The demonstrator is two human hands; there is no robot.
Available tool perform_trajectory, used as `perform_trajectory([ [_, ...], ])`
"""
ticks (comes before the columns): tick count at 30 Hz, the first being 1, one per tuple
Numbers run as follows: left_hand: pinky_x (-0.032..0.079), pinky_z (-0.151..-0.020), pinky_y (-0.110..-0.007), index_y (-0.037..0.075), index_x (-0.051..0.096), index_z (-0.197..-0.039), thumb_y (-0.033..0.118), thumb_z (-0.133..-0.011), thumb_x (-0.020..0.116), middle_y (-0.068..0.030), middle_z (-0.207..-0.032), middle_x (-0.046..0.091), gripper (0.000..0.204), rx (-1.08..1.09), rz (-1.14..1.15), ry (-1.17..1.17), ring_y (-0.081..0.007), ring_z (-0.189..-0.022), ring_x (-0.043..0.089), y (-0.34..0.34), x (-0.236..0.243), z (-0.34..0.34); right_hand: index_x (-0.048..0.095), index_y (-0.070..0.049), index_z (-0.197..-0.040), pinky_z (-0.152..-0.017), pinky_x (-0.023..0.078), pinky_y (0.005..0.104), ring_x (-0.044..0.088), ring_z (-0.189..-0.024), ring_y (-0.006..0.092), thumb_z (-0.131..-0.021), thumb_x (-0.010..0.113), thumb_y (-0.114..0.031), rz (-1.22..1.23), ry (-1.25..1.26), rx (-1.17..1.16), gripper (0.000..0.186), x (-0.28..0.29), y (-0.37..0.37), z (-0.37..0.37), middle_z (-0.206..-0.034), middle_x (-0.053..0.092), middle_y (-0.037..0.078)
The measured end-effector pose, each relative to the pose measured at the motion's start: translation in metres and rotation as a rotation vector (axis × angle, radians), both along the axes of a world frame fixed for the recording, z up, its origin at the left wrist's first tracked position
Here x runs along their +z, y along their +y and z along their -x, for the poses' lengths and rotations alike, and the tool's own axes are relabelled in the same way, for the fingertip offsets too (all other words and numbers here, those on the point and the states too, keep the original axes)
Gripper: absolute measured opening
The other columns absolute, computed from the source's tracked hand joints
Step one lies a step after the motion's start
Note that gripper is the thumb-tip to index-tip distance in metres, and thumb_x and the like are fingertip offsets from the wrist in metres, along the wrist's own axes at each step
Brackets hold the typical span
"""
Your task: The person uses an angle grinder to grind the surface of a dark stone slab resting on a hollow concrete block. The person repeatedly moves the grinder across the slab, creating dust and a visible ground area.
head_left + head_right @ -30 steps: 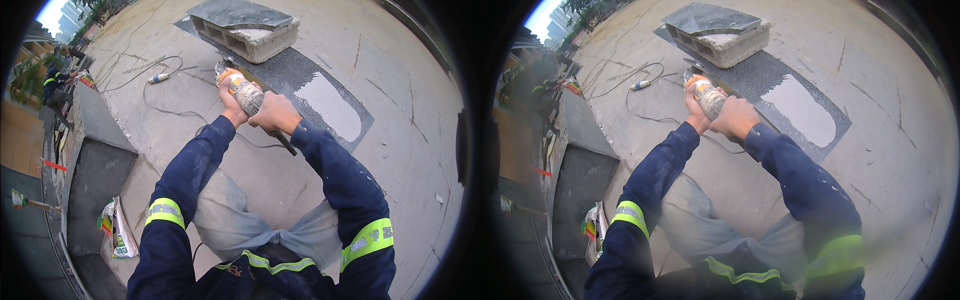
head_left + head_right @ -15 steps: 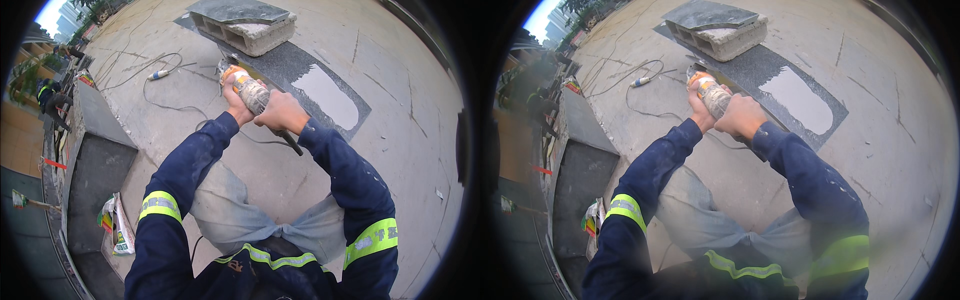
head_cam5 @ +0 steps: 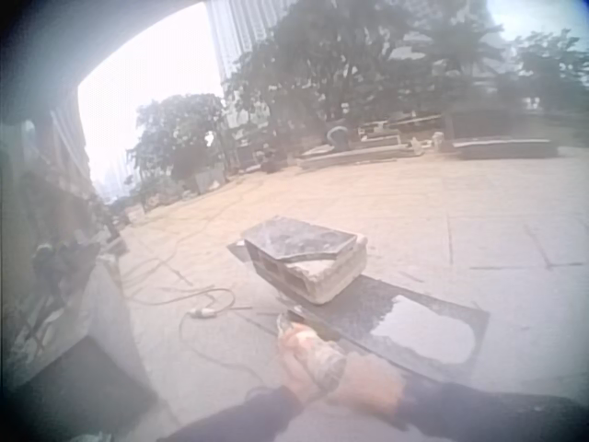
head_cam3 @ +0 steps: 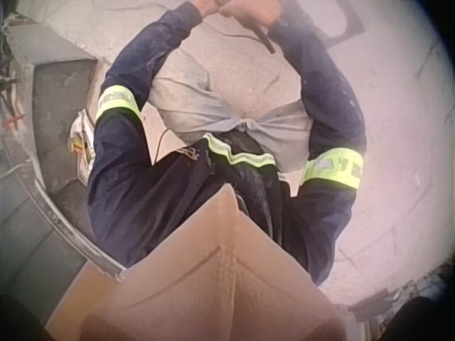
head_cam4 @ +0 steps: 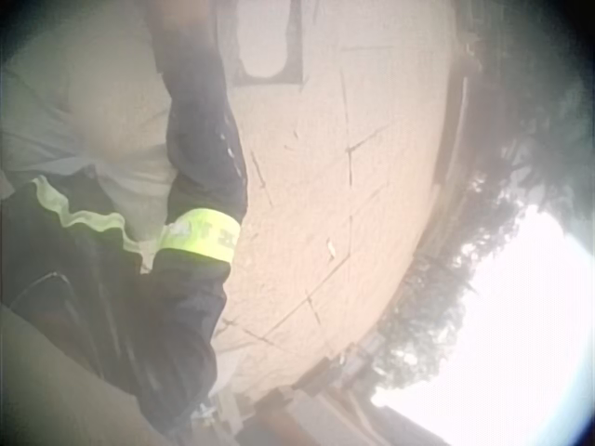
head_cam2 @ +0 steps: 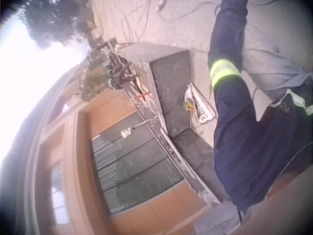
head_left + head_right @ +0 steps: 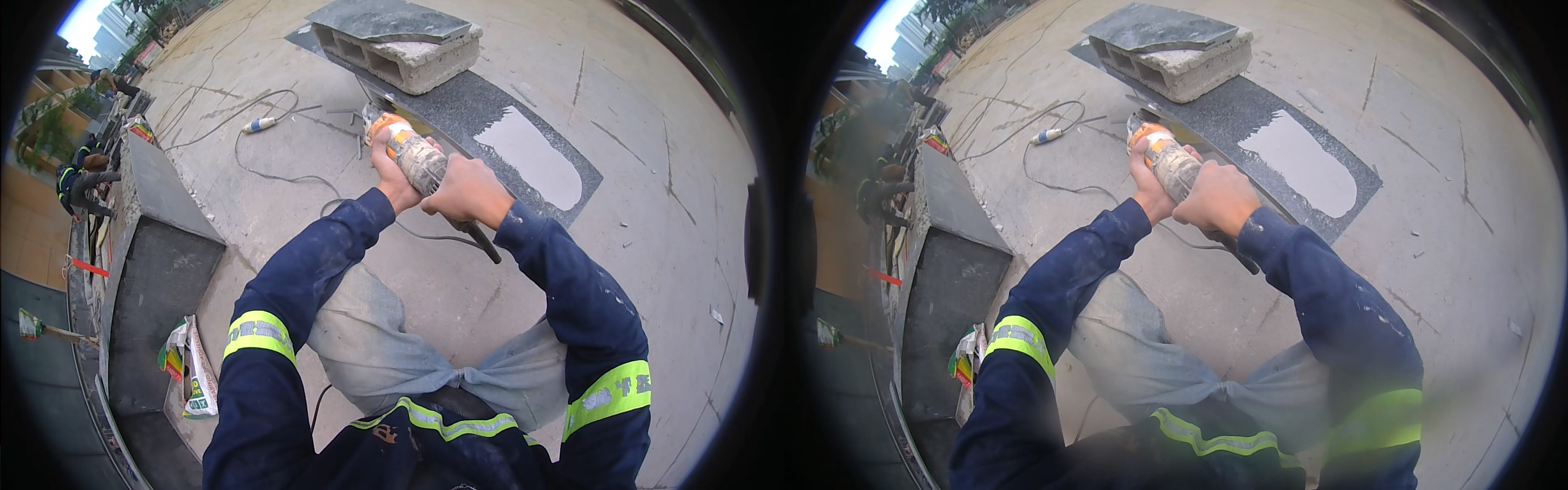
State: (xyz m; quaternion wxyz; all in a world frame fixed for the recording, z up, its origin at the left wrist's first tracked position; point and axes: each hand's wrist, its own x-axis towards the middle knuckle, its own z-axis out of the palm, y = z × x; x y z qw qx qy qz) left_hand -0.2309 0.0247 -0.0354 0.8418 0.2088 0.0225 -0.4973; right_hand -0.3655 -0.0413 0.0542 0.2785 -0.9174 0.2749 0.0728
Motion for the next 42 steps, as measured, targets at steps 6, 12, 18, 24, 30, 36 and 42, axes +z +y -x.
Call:
perform_trajectory([
  [6,0.053,-0.073,-0.042,0.005,0.047,-0.102,0.06,-0.072,0.061,-0.012,-0.087,0.056,0.064,-0.023,-0.002,0.012,-0.0275,-0.082,0.059,0.001,-0.002,-0.002,0.06,0.006,-0.103,-0.079,0.056,0.0335,0.069,-0.089,0.0316,-0.062,0.077,-0.036,0.006,-0.003,-0.003,0.062,0.001,0.002,0.002,-0.095,0.068,0.021],
  [12,0.053,-0.073,-0.042,0.004,0.048,-0.102,0.061,-0.072,0.06,-0.0119,-0.087,0.057,0.066,-0.02,-0.02,0.01,-0.0274,-0.082,0.059,0.001,-0.001,0.002,0.059,0.007,-0.105,-0.079,0.055,0.0334,0.069,-0.09,0.0323,-0.062,0.077,-0.036,-0.014,0.011,-0.011,0.063,0.005,0.003,0.007,-0.096,0.068,0.021],
  [18,0.053,-0.072,-0.042,0.004,0.047,-0.101,0.061,-0.072,0.06,-0.0116,-0.088,0.056,0.065,-0.041,-0.023,0.018,-0.0273,-0.082,0.059,0.002,-0.003,0.006,0.058,0.007,-0.104,-0.08,0.055,0.0333,0.069,-0.09,0.0327,-0.062,0.076,-0.035,-0.012,-0.01,-0.006,0.062,0.001,0.003,0.011,-0.095,0.067,0.022],
  [24,0.053,-0.07,-0.041,0.006,0.046,-0.102,0.062,-0.072,0.06,-0.0113,-0.088,0.056,0.065,-0.046,-0.002,0.009,-0.0271,-0.082,0.058,0.004,0.001,0.009,0.058,0.008,-0.105,-0.079,0.055,0.0334,0.069,-0.09,0.0328,-0.062,0.074,-0.033,-0.037,-0.016,-0.021,0.061,0.003,0.004,0.013,-0.094,0.067,0.022],
  [30,0.052,-0.073,-0.041,0.007,0.045,-0.104,0.059,-0.074,0.058,-0.0117,-0.091,0.054,0.061,-0.026,-0.019,0.013,-0.0272,-0.084,0.056,0.002,0.0,0.004,0.059,0.007,-0.105,-0.08,0.055,0.0336,0.069,-0.089,0.0323,-0.062,0.074,-0.033,-0.033,-0.014,0.003,0.061,-0.002,0.001,0.007,-0.094,0.067,0.022],
  [36,0.052,-0.073,-0.042,0.008,0.044,-0.104,0.057,-0.076,0.056,-0.0126,-0.091,0.053,0.057,-0.02,0.003,0.001,-0.0279,-0.084,0.056,0.001,-0.004,-0.005,0.059,0.007,-0.104,-0.081,0.055,0.0333,0.068,-0.092,0.0317,-0.062,0.073,-0.033,-0.038,-0.025,-0.007,0.06,-0.003,0.0,-0.002,-0.097,0.067,0.021],
  [42,0.052,-0.074,-0.042,0.009,0.044,-0.105,0.057,-0.079,0.054,-0.0137,-0.092,0.053,0.056,-0.025,0.05,-0.02,-0.029,-0.084,0.056,-0.001,-0.009,-0.019,0.059,0.006,-0.107,-0.082,0.054,0.0322,0.068,-0.093,0.0313,-0.061,0.074,-0.033,-0.064,-0.027,-0.011,0.062,-0.007,-0.003,-0.012,-0.1,0.067,0.021],
])
